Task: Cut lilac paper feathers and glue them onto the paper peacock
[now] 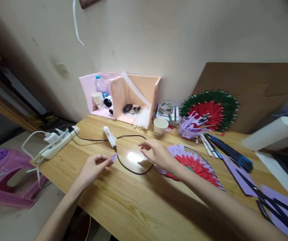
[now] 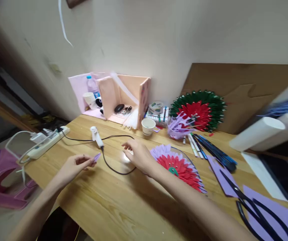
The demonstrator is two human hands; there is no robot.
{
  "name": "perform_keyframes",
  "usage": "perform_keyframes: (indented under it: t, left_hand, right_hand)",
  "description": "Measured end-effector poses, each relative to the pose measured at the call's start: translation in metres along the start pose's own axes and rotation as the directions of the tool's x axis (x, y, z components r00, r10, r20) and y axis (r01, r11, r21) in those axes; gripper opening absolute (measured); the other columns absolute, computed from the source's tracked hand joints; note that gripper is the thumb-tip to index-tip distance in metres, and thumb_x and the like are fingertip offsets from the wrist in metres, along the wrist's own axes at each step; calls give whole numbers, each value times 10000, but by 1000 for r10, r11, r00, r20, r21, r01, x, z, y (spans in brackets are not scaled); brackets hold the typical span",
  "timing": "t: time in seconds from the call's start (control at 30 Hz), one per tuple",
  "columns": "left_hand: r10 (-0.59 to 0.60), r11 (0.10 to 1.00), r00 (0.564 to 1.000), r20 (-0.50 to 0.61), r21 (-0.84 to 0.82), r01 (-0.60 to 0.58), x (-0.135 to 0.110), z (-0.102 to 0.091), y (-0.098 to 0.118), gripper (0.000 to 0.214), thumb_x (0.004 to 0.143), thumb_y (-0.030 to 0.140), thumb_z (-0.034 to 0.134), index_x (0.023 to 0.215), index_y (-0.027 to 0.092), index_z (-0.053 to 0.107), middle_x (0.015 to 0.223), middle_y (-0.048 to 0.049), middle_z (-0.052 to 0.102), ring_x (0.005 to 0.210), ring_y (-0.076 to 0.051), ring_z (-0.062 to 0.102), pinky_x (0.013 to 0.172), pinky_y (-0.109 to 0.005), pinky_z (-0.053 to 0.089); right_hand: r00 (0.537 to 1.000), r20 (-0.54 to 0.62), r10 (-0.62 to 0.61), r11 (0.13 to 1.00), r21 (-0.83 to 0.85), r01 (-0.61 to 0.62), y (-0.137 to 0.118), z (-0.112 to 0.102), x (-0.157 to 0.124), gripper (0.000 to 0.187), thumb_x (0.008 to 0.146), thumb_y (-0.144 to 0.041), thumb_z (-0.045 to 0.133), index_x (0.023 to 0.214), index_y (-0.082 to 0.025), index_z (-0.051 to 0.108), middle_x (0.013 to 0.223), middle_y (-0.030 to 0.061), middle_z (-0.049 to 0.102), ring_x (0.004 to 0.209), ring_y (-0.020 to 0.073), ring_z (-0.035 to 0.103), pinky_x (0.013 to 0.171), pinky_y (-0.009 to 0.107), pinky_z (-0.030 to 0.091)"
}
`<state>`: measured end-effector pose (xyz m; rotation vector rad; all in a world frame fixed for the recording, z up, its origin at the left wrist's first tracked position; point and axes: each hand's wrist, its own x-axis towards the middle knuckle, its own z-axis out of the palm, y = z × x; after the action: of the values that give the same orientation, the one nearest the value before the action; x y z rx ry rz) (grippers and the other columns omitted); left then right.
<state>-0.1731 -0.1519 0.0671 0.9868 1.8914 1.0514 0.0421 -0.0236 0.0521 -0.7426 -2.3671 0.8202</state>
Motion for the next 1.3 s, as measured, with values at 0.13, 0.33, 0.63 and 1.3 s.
perform_keyframes:
  t: [0.13,0.33,0.63,1.3]
  left_hand:
    - [-38,982,968,-247,-187,-9,27,-31,-36,274,532,353,751,649,117,673,670,-94,700,640,-194,656,620,-275,519]
    - [-38,959,925,-377,-273,-72,56,-37,-60,292,548,342,740,669,91,651,614,-77,670,556,-138,617,553,-232,487]
    - [-13,946,904,-427,-299,-128,66,-33,-85,236,608,328,697,688,113,642,664,-64,672,605,-139,618,616,-250,499]
    - [96,990,892,-442,-48,-130,61,-30,-84,193,668,326,634,716,141,662,691,-70,688,635,-171,627,617,-264,483]
  right_hand:
    - [992,40,118,993,2,-118,-12,73,74,411,756,-388,587,1047,-101,545,1014,151,602,919,232,551,769,331,414]
    - [987,19,162,987,18,-162,-23,134,122,163,805,-278,478,872,-168,577,860,83,638,782,201,562,673,278,374]
    - [995,84,61,967,242,-80,-23,112,70,309,847,-415,405,709,-171,533,643,12,532,598,152,492,575,250,352]
    - [991,114,66,967,238,-92,-12,122,48,302,831,-383,428,613,-178,468,580,-6,480,563,138,448,555,257,337]
